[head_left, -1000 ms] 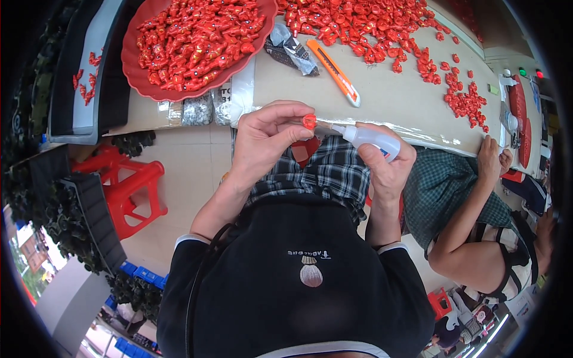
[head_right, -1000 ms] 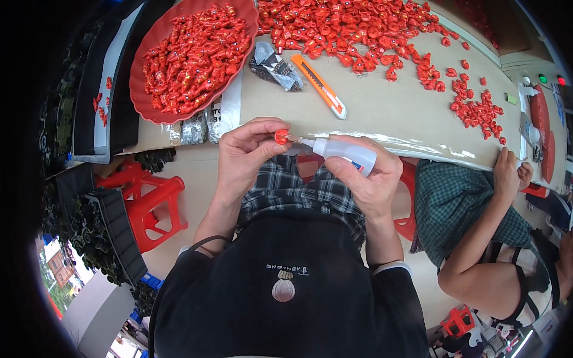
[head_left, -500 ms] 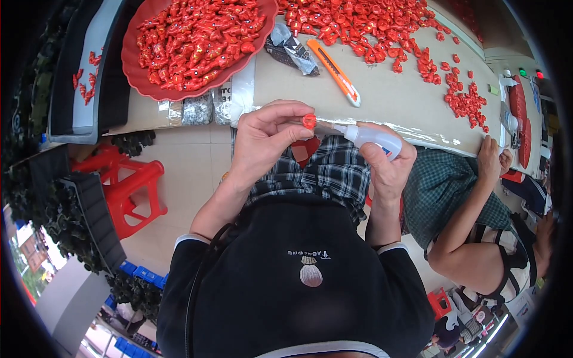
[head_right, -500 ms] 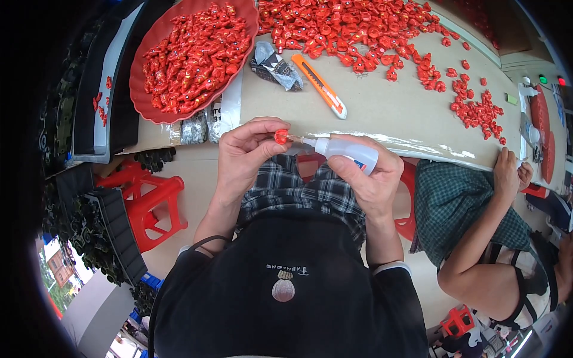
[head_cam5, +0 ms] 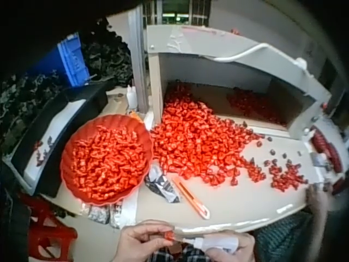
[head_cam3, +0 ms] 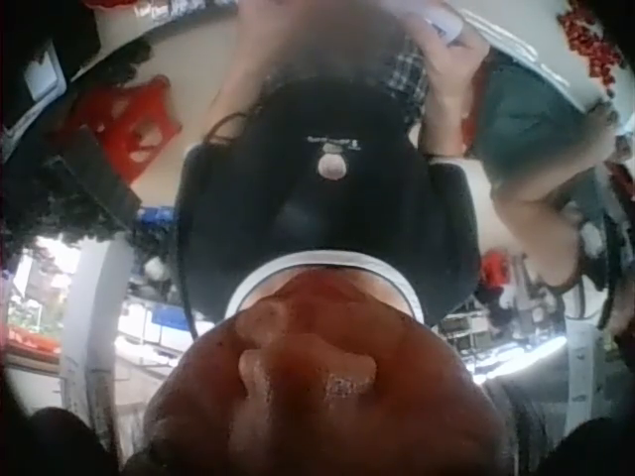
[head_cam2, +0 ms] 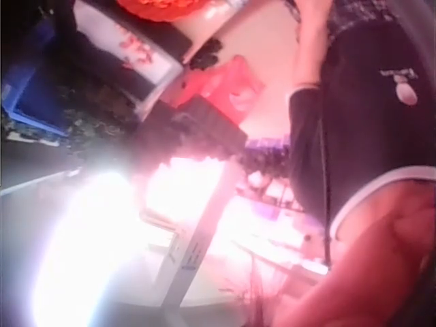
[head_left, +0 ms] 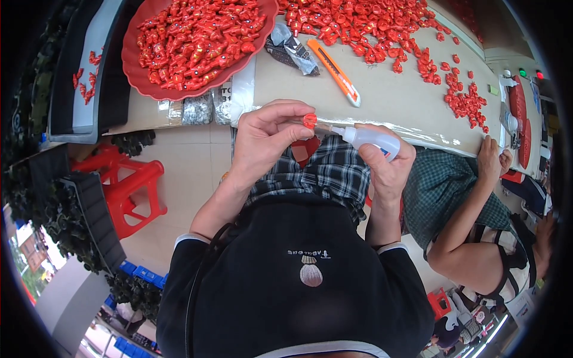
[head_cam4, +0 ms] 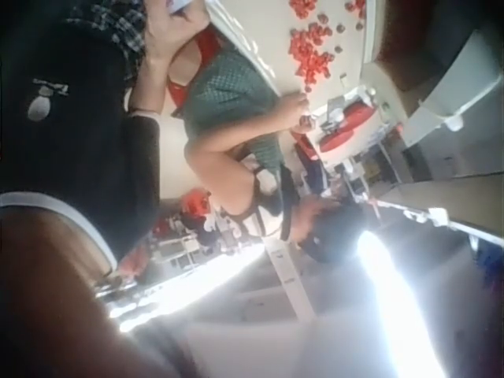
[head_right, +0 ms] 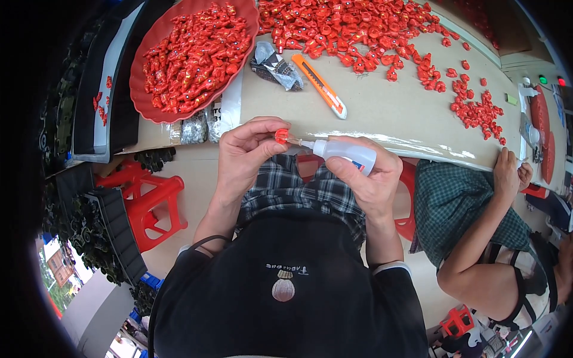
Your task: The person assembles small red plastic toy components by hand, applying adhesive from a glue bottle to join them.
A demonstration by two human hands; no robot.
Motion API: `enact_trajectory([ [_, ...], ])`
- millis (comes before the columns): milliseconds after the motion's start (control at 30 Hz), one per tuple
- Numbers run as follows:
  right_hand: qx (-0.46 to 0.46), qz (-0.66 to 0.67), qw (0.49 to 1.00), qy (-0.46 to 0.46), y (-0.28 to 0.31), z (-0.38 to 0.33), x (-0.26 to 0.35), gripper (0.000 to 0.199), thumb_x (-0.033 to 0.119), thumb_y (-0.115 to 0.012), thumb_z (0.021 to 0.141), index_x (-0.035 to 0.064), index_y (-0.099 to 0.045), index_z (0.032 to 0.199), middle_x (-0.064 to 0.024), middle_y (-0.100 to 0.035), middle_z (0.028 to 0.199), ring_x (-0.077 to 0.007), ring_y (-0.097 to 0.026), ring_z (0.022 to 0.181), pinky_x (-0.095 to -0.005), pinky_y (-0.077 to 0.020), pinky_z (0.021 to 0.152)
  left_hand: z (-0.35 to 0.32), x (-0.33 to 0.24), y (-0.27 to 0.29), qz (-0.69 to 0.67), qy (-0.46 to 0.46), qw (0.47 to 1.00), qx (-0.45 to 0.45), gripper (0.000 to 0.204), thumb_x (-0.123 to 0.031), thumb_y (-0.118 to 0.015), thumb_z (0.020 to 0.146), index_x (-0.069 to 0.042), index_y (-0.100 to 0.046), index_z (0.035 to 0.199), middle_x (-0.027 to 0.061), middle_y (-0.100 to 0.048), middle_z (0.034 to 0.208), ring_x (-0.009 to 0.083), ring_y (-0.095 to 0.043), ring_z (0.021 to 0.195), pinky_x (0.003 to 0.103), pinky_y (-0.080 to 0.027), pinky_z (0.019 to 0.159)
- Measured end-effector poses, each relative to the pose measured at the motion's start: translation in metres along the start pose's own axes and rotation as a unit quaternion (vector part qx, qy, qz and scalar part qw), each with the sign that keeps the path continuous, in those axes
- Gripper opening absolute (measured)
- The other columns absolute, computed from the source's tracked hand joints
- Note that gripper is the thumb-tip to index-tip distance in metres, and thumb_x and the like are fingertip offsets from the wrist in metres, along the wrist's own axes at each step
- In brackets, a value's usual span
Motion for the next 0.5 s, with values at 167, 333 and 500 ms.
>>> enact_trajectory([
  [167, 0.000, 0.004, 1.000, -0.006, 0.0009, -0.0001, 0.0009, 0.026, 0.007, -0.072, 0.071, -0.0029, -0.064, 0.094, -0.0075, -0.065, 0.081, -0.0104, -0.058, 0.070, -0.0211, -0.0452, 0.063, 0.0007, -0.0022, -0.0002, 0.004, -0.003, 1.000, 0.002, 0.027, 0.011, -0.061, 0.074, 0.006, -0.059, 0.101, 0.0093, -0.056, 0.099, 0.0162, -0.060, 0.088, 0.026, -0.052, 0.079],
  [333, -0.005, 0.004, 1.000, -0.004, 0.0022, 0.0013, 0.0023, 0.027, 0.007, -0.072, 0.070, -0.0029, -0.065, 0.094, -0.0072, -0.065, 0.081, -0.0100, -0.058, 0.070, -0.0210, -0.0446, 0.063, 0.0008, -0.0031, 0.0003, -0.001, -0.012, 1.000, -0.001, 0.027, 0.011, -0.062, 0.074, 0.006, -0.059, 0.100, 0.0092, -0.057, 0.098, 0.0165, -0.061, 0.088, 0.026, -0.053, 0.079],
  [500, -0.018, -0.022, 0.999, 0.013, 0.0029, 0.0016, 0.0091, 0.027, 0.008, -0.072, 0.070, -0.0030, -0.065, 0.094, -0.0070, -0.064, 0.080, -0.0096, -0.057, 0.069, -0.0209, -0.0432, 0.061, 0.0007, -0.0028, 0.0010, -0.011, -0.015, 1.000, 0.002, 0.027, 0.011, -0.062, 0.074, 0.006, -0.058, 0.100, 0.0100, -0.059, 0.095, 0.0167, -0.061, 0.086, 0.027, -0.053, 0.079],
])
Point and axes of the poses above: each hand's wrist, its own z-axis towards the middle knuckle, its own y-axis out of the back of the hand, x = y × z, the point moved 8 cm from there along z, towards the middle knuckle
